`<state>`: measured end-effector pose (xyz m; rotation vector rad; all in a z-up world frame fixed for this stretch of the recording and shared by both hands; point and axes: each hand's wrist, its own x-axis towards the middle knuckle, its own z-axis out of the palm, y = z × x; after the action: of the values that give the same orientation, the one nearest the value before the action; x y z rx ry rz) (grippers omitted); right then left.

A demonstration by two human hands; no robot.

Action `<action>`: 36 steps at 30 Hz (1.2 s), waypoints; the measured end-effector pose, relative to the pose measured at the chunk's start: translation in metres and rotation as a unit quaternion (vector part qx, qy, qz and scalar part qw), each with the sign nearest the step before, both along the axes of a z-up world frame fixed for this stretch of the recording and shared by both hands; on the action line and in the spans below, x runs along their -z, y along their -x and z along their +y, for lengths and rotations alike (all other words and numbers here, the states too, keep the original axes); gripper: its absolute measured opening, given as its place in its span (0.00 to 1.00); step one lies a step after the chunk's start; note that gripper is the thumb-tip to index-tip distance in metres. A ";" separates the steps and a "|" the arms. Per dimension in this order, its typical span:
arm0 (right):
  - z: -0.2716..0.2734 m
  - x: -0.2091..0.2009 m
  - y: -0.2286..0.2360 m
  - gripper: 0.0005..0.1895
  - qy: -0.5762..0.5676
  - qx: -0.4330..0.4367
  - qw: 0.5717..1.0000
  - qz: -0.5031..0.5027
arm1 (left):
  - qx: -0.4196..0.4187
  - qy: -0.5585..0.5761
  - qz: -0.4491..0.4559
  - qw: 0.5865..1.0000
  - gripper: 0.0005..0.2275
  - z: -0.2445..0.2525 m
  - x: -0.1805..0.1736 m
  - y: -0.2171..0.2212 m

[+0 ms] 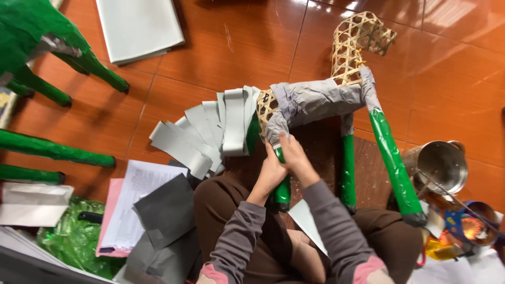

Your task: Applying decorative green paper strips to a bamboo-frame giraffe model using adhesive applied with a brush.

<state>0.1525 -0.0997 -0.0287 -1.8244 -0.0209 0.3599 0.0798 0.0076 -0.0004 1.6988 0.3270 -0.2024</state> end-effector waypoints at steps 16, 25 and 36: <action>0.011 -0.015 0.005 0.21 -0.390 0.073 0.859 0.324 | -0.085 -0.197 -0.071 0.974 0.46 0.014 -0.034 -0.012; 0.009 -0.015 0.002 0.33 -0.318 0.081 0.882 0.339 | 0.001 -0.342 -0.250 0.906 0.34 0.024 -0.025 -0.032; 0.013 -0.005 -0.003 0.25 -0.365 0.032 0.867 0.338 | -0.027 -0.357 -0.385 0.851 0.09 0.080 -0.003 -0.071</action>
<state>0.1553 -0.0866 -0.0234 -0.8770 0.3469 0.8063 0.1503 0.0880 0.0027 2.3292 -0.1923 0.7299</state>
